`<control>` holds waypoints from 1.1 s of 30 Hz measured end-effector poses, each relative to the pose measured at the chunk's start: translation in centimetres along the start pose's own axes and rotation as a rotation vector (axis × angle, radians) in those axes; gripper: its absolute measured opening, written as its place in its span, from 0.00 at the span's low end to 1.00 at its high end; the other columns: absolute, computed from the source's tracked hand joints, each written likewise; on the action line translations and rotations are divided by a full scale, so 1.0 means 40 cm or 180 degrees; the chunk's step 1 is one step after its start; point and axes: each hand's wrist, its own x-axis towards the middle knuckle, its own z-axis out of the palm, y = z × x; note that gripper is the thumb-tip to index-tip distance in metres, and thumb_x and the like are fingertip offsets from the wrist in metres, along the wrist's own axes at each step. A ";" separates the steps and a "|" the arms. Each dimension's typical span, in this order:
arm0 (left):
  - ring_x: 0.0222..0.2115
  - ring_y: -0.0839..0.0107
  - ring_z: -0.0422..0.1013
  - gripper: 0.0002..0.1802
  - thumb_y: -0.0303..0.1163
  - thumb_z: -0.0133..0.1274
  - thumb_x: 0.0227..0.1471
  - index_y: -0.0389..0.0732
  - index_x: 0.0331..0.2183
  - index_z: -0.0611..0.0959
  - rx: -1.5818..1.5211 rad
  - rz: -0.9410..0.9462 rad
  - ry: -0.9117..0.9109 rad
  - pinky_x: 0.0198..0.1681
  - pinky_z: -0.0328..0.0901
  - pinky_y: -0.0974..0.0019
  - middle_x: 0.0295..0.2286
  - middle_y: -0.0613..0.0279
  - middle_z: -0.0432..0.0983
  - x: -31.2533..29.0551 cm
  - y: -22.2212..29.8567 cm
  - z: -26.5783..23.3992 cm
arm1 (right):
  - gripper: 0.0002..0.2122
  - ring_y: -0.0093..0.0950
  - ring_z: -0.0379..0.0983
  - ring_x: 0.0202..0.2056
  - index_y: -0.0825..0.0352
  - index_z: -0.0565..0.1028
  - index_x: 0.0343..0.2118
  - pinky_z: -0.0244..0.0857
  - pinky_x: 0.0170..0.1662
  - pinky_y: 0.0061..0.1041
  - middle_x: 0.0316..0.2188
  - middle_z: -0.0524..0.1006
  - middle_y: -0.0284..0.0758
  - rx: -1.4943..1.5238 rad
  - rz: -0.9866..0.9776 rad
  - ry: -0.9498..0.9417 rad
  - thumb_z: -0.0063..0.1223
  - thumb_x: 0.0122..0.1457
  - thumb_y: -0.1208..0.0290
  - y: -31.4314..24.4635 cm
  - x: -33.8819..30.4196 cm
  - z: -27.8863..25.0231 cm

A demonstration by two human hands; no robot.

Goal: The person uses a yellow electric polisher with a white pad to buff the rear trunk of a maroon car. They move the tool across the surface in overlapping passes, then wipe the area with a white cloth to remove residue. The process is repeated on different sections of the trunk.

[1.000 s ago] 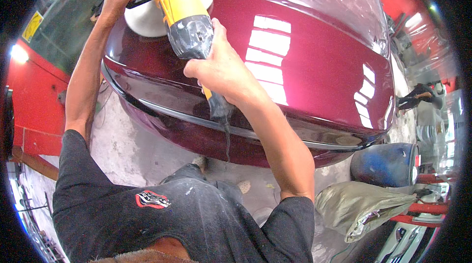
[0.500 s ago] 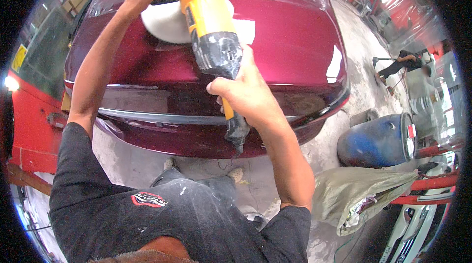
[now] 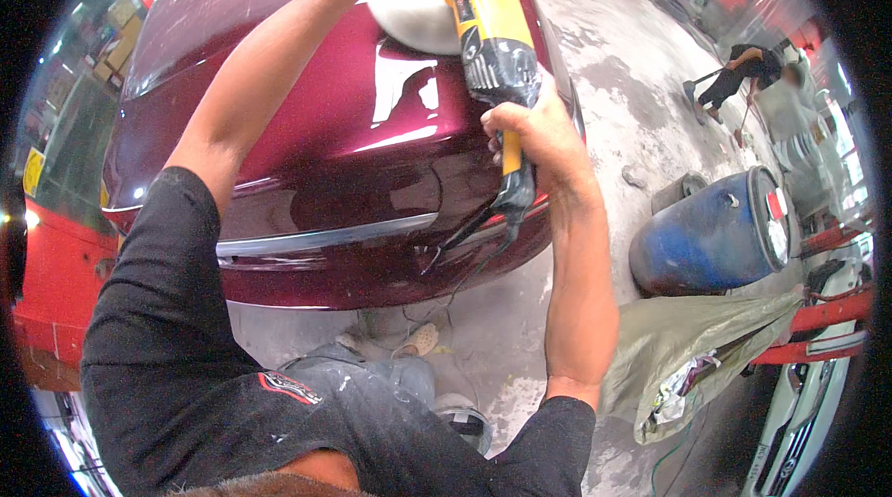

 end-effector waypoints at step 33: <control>0.16 0.86 0.57 0.26 0.58 0.64 0.54 0.46 0.26 0.77 -0.0106 -0.1703 0.0947 0.19 0.51 0.75 0.17 0.79 0.62 -0.624 -0.096 -0.656 | 0.47 0.25 0.73 0.40 0.66 0.49 0.71 0.70 0.41 0.26 0.52 0.70 0.41 -0.0334 -0.0035 -0.2092 0.59 0.45 0.77 -0.011 -0.058 0.284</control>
